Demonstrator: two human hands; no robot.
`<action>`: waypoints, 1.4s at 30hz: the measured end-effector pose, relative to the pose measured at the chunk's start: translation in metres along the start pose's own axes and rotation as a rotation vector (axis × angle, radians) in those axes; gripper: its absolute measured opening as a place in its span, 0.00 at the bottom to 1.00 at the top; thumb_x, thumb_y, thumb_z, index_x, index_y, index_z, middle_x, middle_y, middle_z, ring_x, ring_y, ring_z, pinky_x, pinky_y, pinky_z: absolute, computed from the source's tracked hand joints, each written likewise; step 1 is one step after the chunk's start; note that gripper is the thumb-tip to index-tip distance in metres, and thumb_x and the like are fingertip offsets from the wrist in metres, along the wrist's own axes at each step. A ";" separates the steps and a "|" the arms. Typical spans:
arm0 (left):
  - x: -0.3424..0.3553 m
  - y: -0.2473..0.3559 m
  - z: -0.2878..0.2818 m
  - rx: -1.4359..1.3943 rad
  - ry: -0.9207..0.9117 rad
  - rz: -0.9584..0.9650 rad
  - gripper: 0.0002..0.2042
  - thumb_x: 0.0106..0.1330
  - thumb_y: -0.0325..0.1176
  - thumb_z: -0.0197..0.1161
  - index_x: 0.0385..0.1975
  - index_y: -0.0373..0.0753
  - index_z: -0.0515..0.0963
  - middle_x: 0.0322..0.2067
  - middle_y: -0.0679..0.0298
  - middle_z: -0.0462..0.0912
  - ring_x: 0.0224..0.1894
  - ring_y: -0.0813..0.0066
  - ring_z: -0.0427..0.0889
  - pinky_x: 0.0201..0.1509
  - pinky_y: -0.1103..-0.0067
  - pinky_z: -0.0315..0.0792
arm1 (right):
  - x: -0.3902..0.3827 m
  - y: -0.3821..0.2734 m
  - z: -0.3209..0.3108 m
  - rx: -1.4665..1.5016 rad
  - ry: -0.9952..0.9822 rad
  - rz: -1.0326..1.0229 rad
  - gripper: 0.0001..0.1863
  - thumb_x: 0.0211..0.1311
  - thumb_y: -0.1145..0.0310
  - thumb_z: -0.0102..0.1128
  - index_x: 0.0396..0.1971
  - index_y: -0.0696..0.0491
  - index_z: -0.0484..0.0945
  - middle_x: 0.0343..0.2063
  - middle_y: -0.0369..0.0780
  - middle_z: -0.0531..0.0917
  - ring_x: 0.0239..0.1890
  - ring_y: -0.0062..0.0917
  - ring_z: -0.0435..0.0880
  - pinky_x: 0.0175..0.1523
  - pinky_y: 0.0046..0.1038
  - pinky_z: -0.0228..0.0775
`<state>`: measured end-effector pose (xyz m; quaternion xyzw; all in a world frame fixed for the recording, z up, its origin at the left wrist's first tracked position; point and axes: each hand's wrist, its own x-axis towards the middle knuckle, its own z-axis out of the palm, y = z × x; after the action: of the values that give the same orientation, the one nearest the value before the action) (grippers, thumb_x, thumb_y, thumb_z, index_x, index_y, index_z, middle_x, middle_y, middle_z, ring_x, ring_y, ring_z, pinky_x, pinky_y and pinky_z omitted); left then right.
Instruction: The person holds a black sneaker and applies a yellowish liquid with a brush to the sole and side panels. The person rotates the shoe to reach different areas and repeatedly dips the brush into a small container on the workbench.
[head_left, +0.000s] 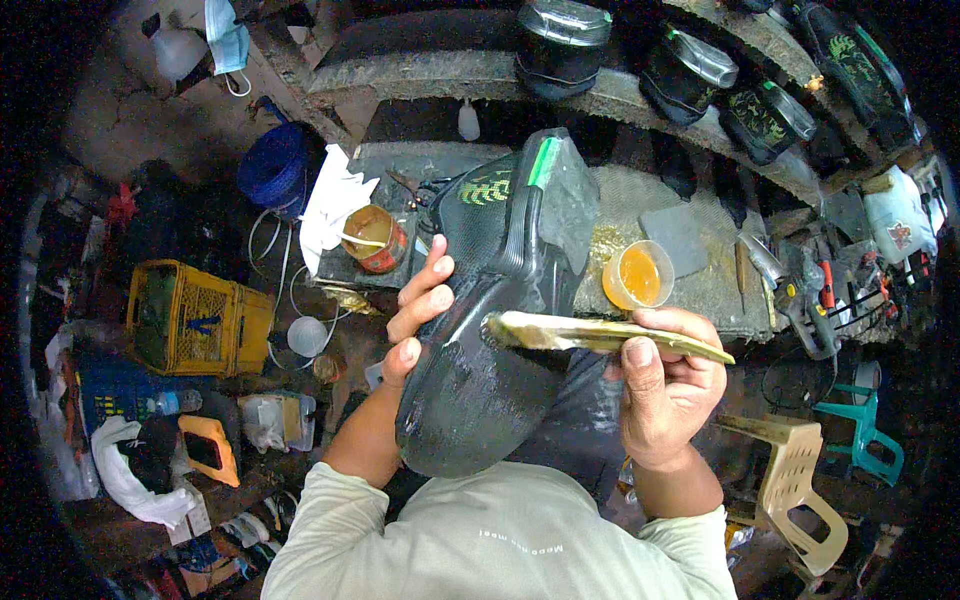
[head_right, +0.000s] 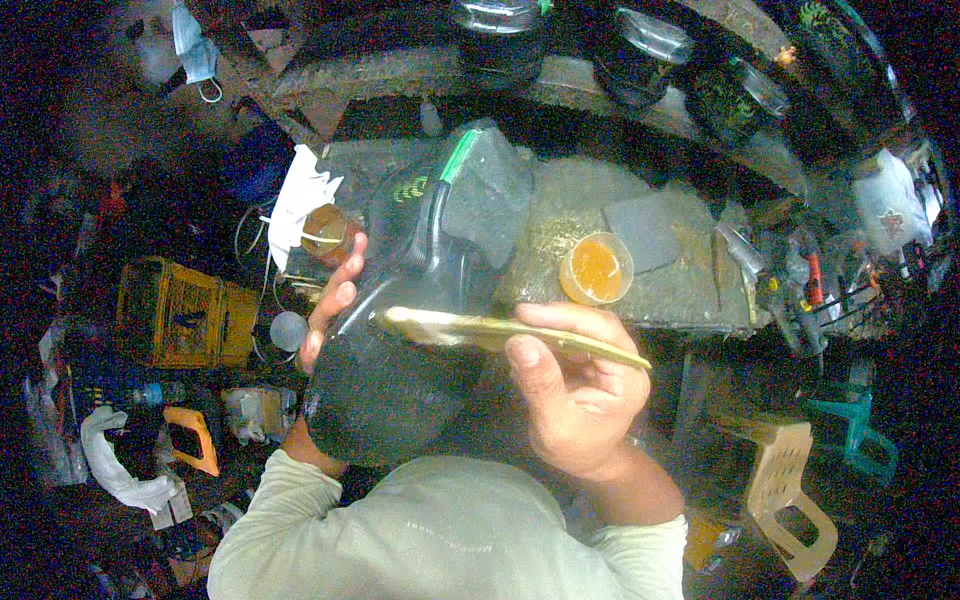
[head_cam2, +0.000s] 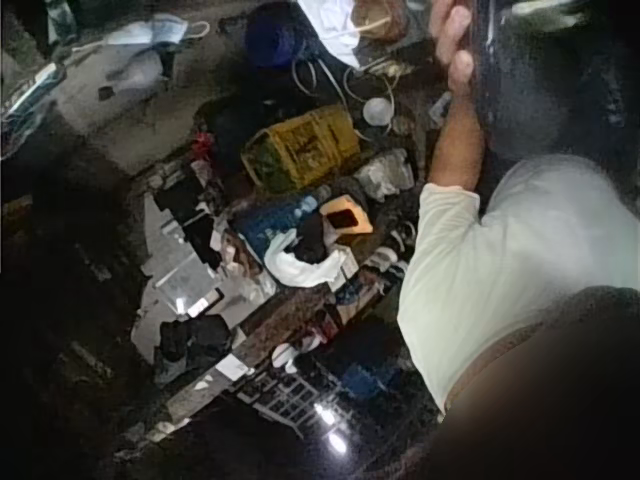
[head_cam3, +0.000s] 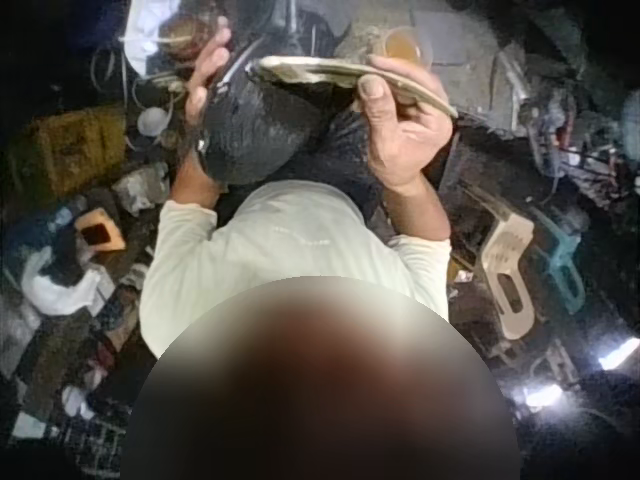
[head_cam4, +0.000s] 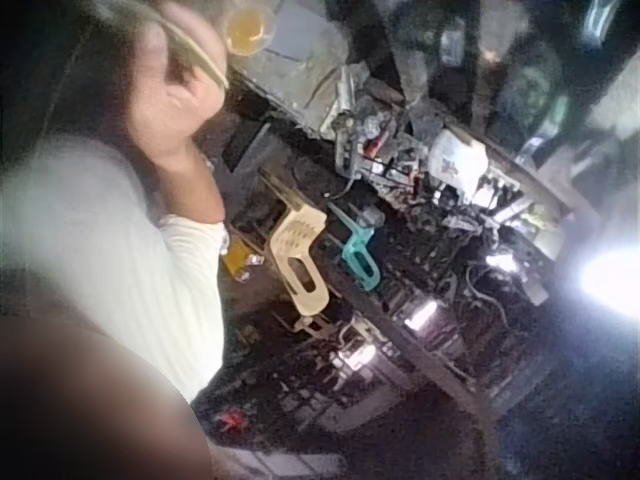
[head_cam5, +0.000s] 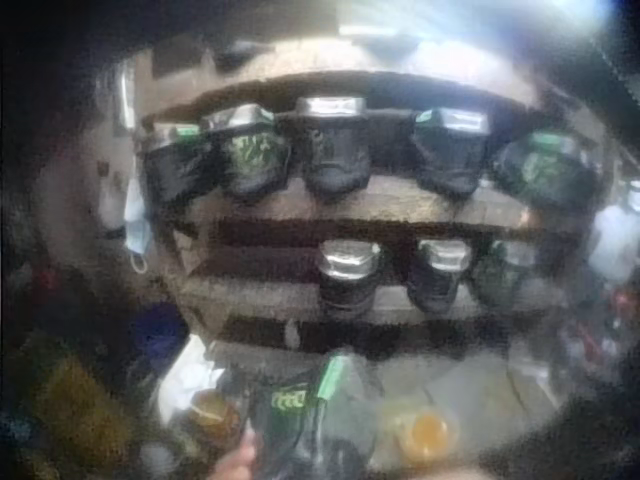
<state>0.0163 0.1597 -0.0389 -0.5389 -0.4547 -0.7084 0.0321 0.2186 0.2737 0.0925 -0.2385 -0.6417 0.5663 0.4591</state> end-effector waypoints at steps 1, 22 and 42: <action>0.002 0.000 0.001 0.024 0.000 0.028 0.27 0.73 0.36 0.59 0.68 0.57 0.57 0.62 0.55 0.70 0.66 0.45 0.72 0.73 0.32 0.54 | -0.001 0.000 -0.002 -0.036 0.014 -0.040 0.15 0.66 0.73 0.70 0.49 0.60 0.79 0.35 0.44 0.87 0.34 0.25 0.85 0.43 0.25 0.77; 0.028 -0.006 0.002 0.105 -0.062 0.373 0.23 0.75 0.37 0.56 0.66 0.58 0.60 0.59 0.54 0.71 0.66 0.45 0.71 0.73 0.33 0.53 | 0.002 -0.004 -0.003 -0.083 -0.264 -0.442 0.16 0.65 0.77 0.66 0.51 0.55 0.75 0.36 0.48 0.90 0.27 0.29 0.83 0.34 0.31 0.71; 0.023 -0.019 0.009 -0.201 0.096 0.122 0.17 0.79 0.35 0.48 0.66 0.47 0.64 0.62 0.51 0.75 0.66 0.46 0.73 0.74 0.39 0.57 | -0.004 0.001 -0.002 0.182 -0.501 -0.304 0.06 0.62 0.77 0.70 0.39 0.56 0.84 0.35 0.45 0.91 0.32 0.29 0.88 0.36 0.32 0.71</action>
<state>0.0032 0.1877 -0.0322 -0.5312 -0.3460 -0.7722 0.0427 0.2217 0.2716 0.0901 0.0494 -0.7098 0.5873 0.3857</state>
